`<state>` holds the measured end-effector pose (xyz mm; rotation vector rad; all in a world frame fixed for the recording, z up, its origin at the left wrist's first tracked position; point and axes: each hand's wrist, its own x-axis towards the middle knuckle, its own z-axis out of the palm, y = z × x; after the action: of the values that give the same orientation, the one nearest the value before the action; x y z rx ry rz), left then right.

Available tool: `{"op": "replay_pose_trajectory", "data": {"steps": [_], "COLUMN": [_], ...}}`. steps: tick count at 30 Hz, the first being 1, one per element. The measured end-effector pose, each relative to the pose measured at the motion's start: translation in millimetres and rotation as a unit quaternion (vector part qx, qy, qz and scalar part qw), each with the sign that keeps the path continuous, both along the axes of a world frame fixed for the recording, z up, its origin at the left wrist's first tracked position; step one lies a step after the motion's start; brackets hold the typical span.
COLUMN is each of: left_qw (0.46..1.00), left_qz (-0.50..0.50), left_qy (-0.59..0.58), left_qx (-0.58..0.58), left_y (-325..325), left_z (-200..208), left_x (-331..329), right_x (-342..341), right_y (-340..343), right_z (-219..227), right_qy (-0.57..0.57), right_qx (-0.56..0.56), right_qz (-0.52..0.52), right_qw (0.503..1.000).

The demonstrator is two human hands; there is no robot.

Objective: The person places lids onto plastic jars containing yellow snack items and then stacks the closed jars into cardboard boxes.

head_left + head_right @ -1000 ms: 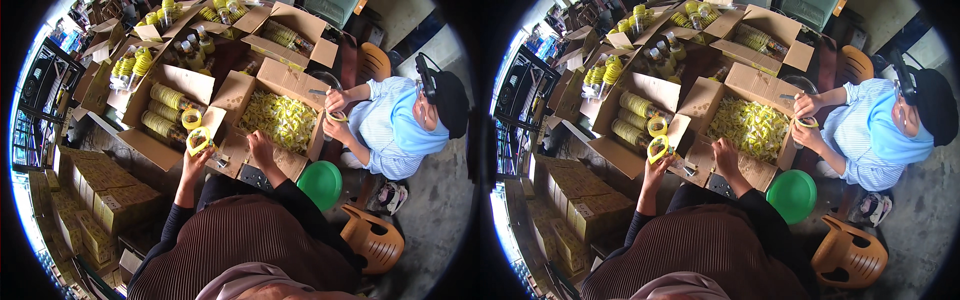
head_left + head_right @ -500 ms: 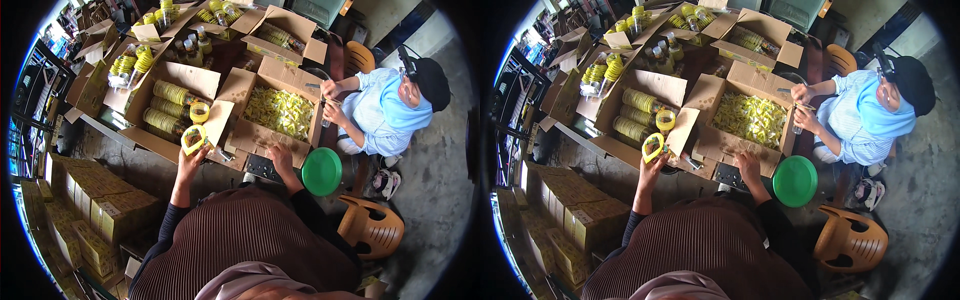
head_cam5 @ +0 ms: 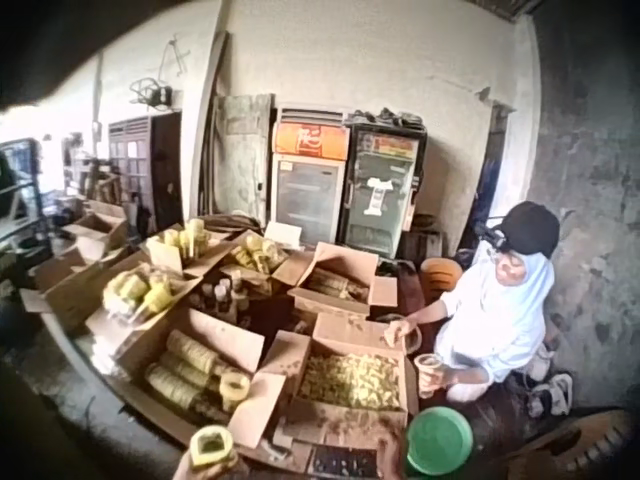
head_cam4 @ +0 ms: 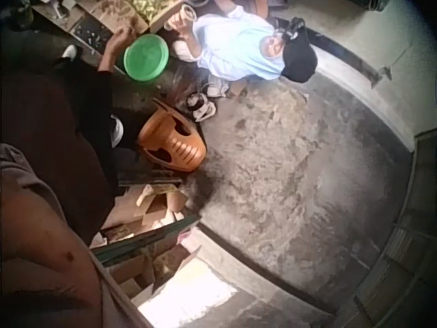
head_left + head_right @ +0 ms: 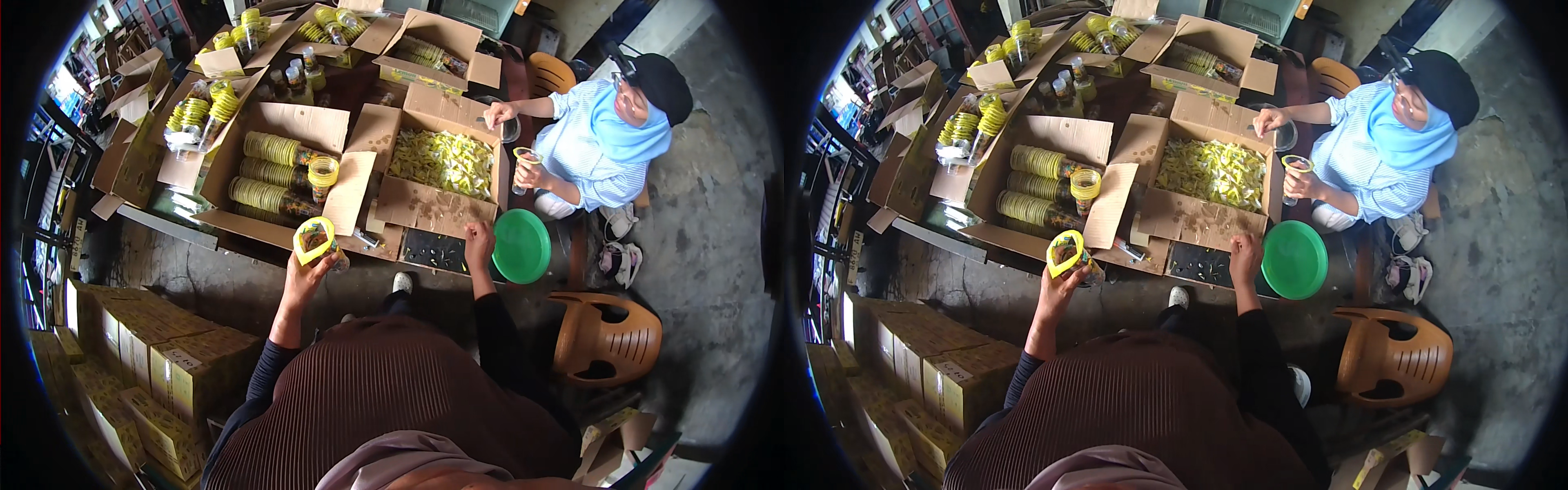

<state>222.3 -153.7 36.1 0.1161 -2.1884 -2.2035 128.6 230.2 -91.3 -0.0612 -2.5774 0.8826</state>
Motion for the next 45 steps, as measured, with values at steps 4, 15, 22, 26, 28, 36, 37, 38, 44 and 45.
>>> {"op": "replay_pose_trajectory", "data": {"steps": [4, 15, 22, 26, 28, 36, 37, 38, 44, 45], "left_qw": [1.000, 0.999, 0.999, 1.000, 1.000, 0.998, 0.998, 0.998, 1.000, 0.999], "left_qz": [-0.008, 0.011, 0.011, 0.014, 0.007, -0.051, -0.057, -0.057, -0.021, -0.016], "left_qy": [0.009, -0.013, 0.004, 0.011, 0.000, 0.005, -0.006, -0.007, -0.009, -0.007], "left_qx": [0.029, 0.046, 0.033, -0.009, 0.000, -0.024, -0.024, -0.025, 0.007, 0.028], "left_y": [2.9, -9.2, 12.5, 22.9, 31.4, 66.6, 72.4, 75.5, 88.6, 90.9], "left_z": [5.8, -4.4, -5.9, -11.5, -6.3, -4.6, 4.1, 1.7, -19.5, -23.0], "left_x": [1.3, 11.0, -10.9, -26.0, -33.4, -69.1, -71.3, -74.1, -83.6, -85.9], "right_x": [1.0, 16.1, 24.3, 20.9, 4.4, -50.7, -45.5, -37.9, -26.7, -34.7], "right_y": [9.3, 1.4, 8.0, -8.7, -9.5, -9.4, -8.7, -5.4, 12.0, 12.3], "right_z": [-29.9, -17.7, -25.4, -14.8, -6.5, -2.5, -5.5, -7.7, 11.1, 18.9], "right_qy": [0.046, 0.022, 0.025, 0.029, 0.030, 0.023, 0.056, 0.055, 0.025, 0.042], "right_qx": [0.077, 0.109, 0.191, 0.157, 0.142, 0.186, 0.195, 0.194, 0.138, 0.136], "right_qz": [-0.060, -0.013, 0.034, 0.164, 0.119, 0.118, 0.160, 0.159, 0.205, 0.181], "right_qw": [0.994, 0.994, 0.981, 0.974, 0.982, 0.975, 0.966, 0.966, 0.969, 0.973]}}
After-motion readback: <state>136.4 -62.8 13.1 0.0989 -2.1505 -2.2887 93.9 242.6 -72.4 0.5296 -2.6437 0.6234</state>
